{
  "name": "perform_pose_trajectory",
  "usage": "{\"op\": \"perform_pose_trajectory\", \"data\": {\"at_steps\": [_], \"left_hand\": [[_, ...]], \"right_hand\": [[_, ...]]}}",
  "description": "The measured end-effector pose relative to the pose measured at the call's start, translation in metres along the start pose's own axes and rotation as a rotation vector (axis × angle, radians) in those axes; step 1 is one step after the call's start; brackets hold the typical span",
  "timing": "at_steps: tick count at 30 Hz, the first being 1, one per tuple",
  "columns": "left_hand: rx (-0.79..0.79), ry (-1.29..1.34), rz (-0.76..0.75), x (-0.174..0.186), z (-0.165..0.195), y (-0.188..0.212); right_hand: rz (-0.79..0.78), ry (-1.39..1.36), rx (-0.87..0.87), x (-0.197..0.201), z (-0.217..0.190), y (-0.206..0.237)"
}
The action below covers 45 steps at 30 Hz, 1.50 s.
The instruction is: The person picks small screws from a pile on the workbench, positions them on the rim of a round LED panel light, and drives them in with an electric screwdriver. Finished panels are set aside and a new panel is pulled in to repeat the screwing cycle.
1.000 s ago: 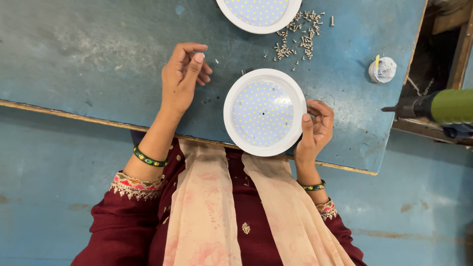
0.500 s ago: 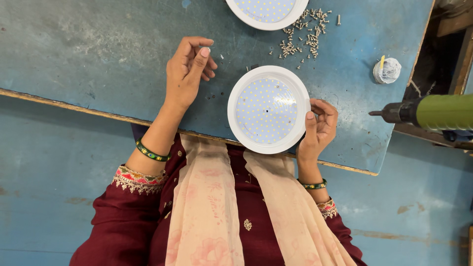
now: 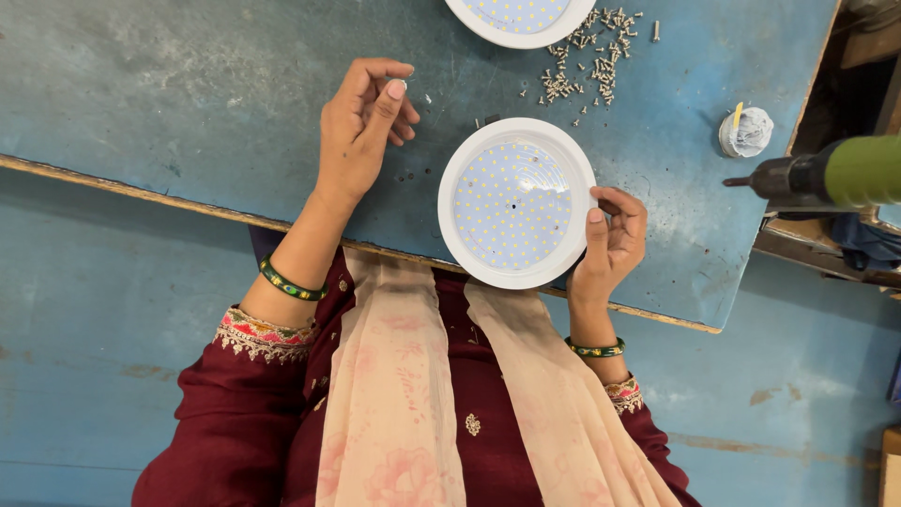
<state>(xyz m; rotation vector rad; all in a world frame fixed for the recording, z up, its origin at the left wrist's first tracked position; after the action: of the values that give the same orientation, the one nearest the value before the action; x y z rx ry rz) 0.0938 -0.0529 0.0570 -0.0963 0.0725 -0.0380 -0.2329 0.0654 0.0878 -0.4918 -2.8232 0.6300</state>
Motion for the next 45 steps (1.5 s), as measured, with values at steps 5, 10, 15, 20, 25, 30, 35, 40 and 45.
{"op": "perform_pose_trajectory", "data": {"at_steps": [5,10,15,20,25,30,35,40,45], "left_hand": [[-0.003,-0.006,-0.004,-0.0001,0.0008,-0.0004],[-0.011,-0.002,-0.003,0.0000,0.0013,0.0000],[-0.017,-0.017,0.002,-0.0002,0.0013,-0.0002],[-0.004,-0.007,0.001,0.0005,0.0006,0.0005],[0.001,0.010,0.000,-0.0001,0.0008,0.0002],[0.015,0.025,-0.001,-0.0006,0.0002,0.0004],[0.015,0.025,0.000,-0.0007,0.0015,0.0003],[0.022,0.029,0.002,-0.0017,0.0011,-0.0002],[0.021,0.013,0.009,-0.0011,0.0011,-0.0004]], "right_hand": [[-0.004,0.012,0.006,-0.0009,-0.0018,-0.0009],[0.006,0.014,0.003,-0.0003,-0.0004,-0.0001],[0.010,0.025,0.001,0.0011,0.0010,0.0005],[0.006,0.028,-0.017,0.0019,0.0029,0.0012],[0.007,0.041,-0.015,0.0025,0.0026,0.0007],[-0.002,0.052,-0.011,0.0020,0.0017,0.0003],[-0.003,0.040,-0.010,0.0024,0.0018,-0.0003],[-0.006,0.048,-0.010,0.0025,0.0019,-0.0007],[0.005,0.047,-0.008,0.0021,0.0020,-0.0008]]}}
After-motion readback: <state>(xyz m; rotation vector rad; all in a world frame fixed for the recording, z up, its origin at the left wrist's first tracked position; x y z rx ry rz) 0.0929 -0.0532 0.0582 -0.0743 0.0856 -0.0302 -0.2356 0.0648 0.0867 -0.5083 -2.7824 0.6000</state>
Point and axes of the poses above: each hand's wrist, its own y-axis away from the middle knuckle, its own x-axis out of the back of the hand, z = x × y, the point moved 10 cm from there along -y, towards the middle knuckle, and after that the axes turned 6 degrees about x, right-handed, at the moved point
